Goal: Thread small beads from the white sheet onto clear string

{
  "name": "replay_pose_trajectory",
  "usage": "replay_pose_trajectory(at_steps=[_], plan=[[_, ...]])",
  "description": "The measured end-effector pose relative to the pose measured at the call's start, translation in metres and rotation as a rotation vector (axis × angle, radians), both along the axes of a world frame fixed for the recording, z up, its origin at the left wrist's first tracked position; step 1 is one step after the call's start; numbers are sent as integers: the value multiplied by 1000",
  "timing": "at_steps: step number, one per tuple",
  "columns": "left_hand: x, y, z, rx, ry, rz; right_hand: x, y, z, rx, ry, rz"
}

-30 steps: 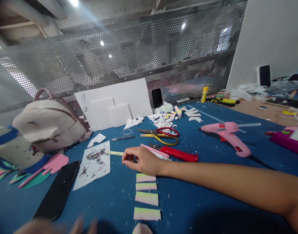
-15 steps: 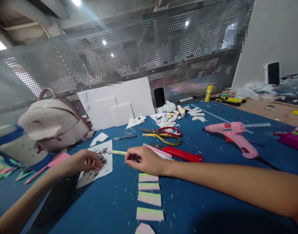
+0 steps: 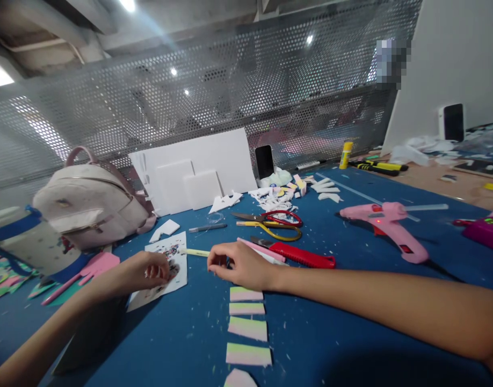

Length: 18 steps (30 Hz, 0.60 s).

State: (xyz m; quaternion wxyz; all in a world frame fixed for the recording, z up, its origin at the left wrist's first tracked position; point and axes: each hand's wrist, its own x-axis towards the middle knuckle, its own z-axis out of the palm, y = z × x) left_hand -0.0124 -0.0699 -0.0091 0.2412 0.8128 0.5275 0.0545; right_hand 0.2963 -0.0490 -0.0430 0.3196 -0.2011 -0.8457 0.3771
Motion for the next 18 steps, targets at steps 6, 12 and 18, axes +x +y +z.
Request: replay_pose_trajectory(at_steps=[6, 12, 18], plan=[[7, 0, 7, 85, -175, 32, -1, -1, 1, -31, 20, -16], [39, -8, -7, 182, -542, 131, 1, 0, 1, -95, 99, -95], [67, -19, -35, 235, -782, 269, 2, 0, 4, -104, 199, -139]])
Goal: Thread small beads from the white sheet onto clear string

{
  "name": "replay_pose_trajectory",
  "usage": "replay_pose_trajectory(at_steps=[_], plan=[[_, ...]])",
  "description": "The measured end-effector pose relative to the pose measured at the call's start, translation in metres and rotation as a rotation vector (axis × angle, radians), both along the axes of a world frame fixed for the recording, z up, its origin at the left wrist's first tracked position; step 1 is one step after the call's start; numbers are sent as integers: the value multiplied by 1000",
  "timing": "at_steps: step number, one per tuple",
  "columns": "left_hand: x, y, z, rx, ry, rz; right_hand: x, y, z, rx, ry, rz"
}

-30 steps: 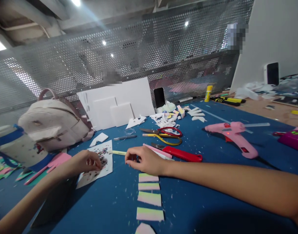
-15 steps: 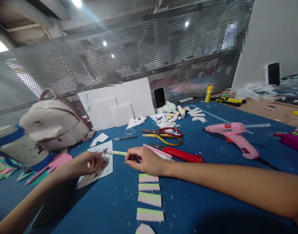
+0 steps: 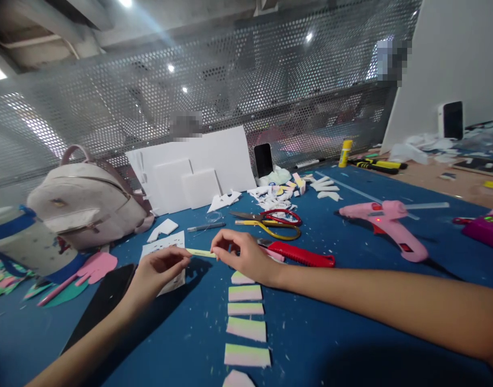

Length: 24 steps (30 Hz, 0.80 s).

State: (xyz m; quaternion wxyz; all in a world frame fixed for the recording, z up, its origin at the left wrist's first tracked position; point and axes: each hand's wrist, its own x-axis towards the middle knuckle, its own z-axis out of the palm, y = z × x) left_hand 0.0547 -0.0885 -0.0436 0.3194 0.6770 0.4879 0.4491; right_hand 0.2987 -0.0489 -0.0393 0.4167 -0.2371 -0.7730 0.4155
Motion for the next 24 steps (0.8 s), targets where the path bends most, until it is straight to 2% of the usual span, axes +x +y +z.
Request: replay_pose_trajectory(at_steps=[8, 24], plan=[[3, -4, 5, 4, -116, 76, 0, 0, 0, -5, 24, 18], [6, -8, 10, -17, -109, 63, 0, 1, -1, -11, 5, 4]])
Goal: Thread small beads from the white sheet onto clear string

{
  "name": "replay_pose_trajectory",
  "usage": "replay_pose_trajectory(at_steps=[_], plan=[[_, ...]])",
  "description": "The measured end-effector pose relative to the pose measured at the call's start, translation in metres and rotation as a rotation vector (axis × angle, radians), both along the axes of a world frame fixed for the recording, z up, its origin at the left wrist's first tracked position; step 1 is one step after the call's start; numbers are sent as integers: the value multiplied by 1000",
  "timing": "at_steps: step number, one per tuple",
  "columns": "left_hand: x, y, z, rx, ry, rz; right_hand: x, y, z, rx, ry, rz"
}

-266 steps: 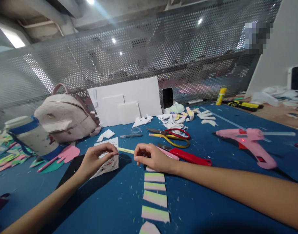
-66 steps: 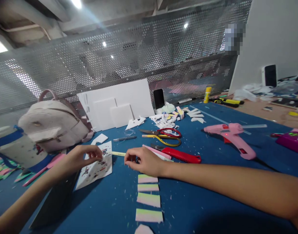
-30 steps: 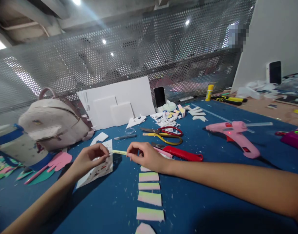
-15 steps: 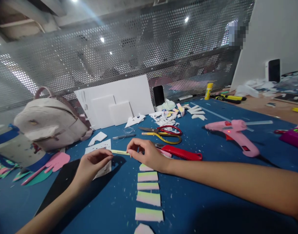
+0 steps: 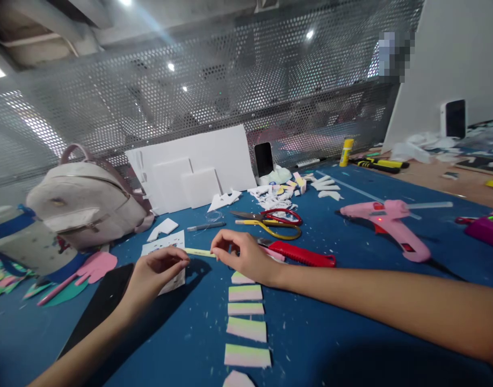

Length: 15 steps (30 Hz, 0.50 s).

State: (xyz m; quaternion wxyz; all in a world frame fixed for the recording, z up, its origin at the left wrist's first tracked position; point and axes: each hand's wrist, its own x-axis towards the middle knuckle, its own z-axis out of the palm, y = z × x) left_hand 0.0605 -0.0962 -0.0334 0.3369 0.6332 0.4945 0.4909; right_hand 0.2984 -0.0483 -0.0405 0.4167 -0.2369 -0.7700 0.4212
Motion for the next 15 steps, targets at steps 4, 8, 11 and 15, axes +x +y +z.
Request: replay_pose_trajectory(at_steps=[4, 8, 11, 15], plan=[[0, 0, 0, -2, 5, 4, 0, 1, -1, -3, -7, -5], [0, 0, 1, -1, 11, 6, 0, 1, -1, -5, -17, -8], [0, 0, 1, 2, 14, 7, 0, 1, -1, -10, -31, -7], [0, 0, 0, 5, 16, 8, 0, 1, 0, -13, -45, -14]])
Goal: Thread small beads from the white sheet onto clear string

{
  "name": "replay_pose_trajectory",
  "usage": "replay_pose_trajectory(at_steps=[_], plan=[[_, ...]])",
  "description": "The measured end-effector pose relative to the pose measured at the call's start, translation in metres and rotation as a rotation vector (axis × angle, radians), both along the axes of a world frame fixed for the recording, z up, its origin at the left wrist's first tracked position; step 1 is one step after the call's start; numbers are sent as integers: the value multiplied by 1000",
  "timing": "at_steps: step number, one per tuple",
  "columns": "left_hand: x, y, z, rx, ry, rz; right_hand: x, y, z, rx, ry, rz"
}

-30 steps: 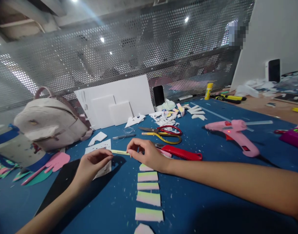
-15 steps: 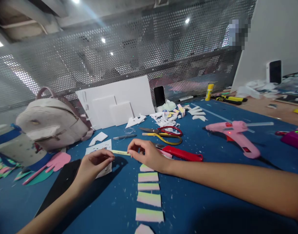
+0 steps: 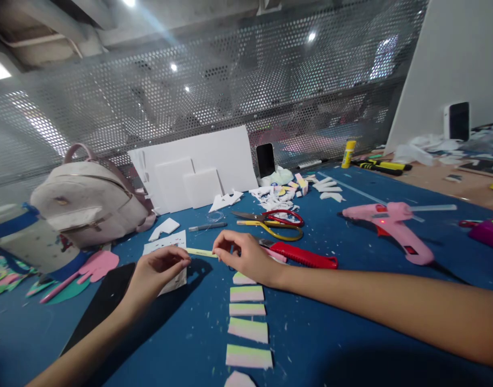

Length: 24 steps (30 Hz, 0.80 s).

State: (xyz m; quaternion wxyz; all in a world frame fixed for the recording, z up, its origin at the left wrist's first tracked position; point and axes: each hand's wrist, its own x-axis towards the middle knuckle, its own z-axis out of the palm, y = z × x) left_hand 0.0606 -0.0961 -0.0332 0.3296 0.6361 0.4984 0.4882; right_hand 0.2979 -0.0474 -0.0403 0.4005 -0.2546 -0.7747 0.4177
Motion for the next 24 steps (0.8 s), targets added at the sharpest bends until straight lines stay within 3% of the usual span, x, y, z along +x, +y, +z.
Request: replay_pose_trajectory(at_steps=[24], plan=[[0, -1, 0, 59, -4, -22, -1, 3, -8, 56, -67, -43]])
